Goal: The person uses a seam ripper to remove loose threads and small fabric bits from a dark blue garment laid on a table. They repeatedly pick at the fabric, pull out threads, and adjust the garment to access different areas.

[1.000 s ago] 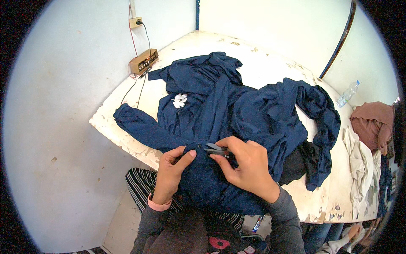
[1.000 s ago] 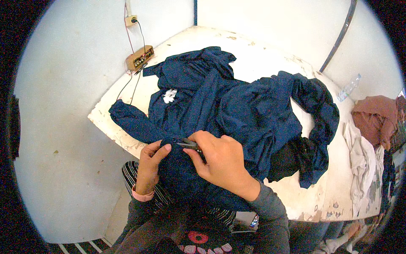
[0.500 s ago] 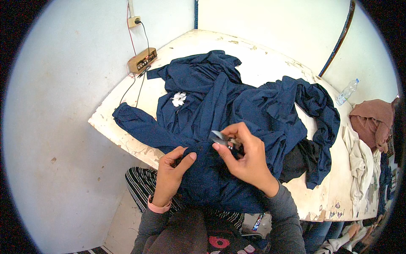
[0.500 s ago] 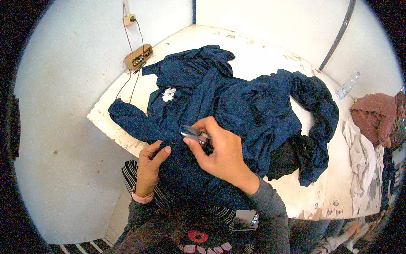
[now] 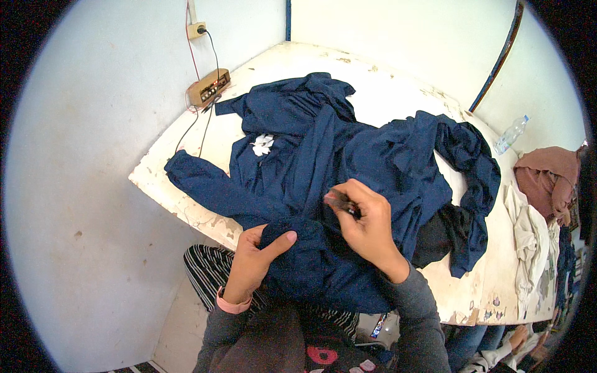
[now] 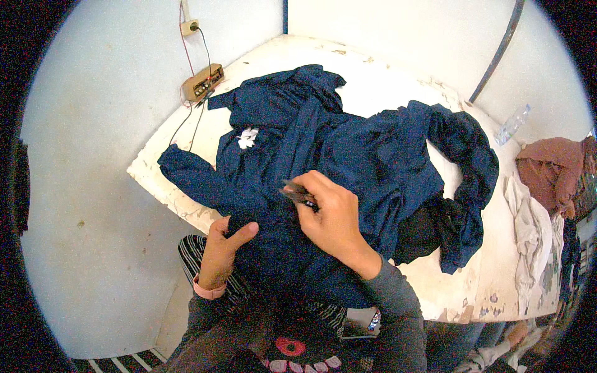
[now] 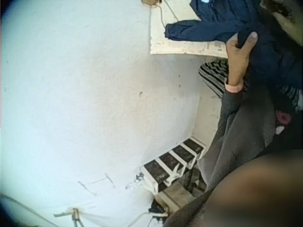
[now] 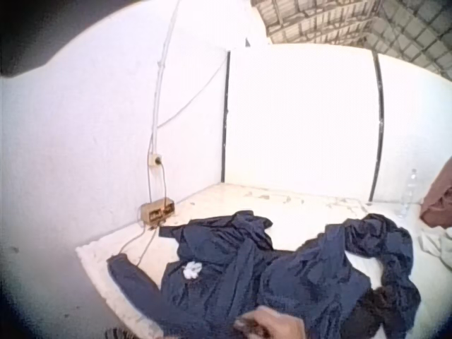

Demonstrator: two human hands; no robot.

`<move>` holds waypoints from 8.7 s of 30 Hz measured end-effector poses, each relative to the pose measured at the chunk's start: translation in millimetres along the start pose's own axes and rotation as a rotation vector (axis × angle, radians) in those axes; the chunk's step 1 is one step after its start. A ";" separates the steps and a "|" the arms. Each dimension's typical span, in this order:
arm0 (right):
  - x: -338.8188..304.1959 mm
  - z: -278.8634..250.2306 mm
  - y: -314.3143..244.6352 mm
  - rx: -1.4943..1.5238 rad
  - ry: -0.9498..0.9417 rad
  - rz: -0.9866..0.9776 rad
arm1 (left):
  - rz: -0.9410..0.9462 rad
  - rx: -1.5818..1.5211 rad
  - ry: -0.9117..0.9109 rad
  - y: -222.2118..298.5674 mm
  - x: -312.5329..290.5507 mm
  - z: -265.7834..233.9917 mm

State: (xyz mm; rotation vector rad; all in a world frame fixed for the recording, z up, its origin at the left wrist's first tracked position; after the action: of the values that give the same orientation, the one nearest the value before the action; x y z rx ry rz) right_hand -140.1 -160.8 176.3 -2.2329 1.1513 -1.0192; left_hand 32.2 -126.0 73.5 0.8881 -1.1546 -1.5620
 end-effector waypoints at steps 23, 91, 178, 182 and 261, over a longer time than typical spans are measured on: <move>-10.4 14.4 -41.9 -0.302 -0.046 -0.217 | 0.006 -0.324 0.043 -15.9 -2.0 0.6; -5.4 55.0 8.1 0.418 -0.477 0.078 | 0.251 0.592 0.133 26.0 -13.4 -0.4; -17.6 30.5 -49.5 -0.017 -0.443 -0.368 | 0.840 1.049 0.315 68.0 -55.6 23.0; -14.7 19.8 -51.4 0.146 -0.438 -0.308 | 0.802 0.990 0.385 70.4 -55.1 12.8; 7.1 -44.2 15.9 0.181 -0.028 0.044 | 0.163 -0.592 -0.153 -8.7 7.4 -10.1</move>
State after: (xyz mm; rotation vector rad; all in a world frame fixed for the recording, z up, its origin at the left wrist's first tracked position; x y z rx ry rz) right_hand -179.4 -177.4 197.2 -2.0656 1.0483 -1.0281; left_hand 37.2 -135.0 62.2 0.2797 -0.7697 -1.7197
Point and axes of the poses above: each hand's wrist, its own x-axis towards the middle knuckle, its own z-axis out of the palm, y = z × x, the point moved 10 cm from there along x, towards the middle knuckle, and after that the axes turned 11 degrees about -y, right-handed, at the moved point
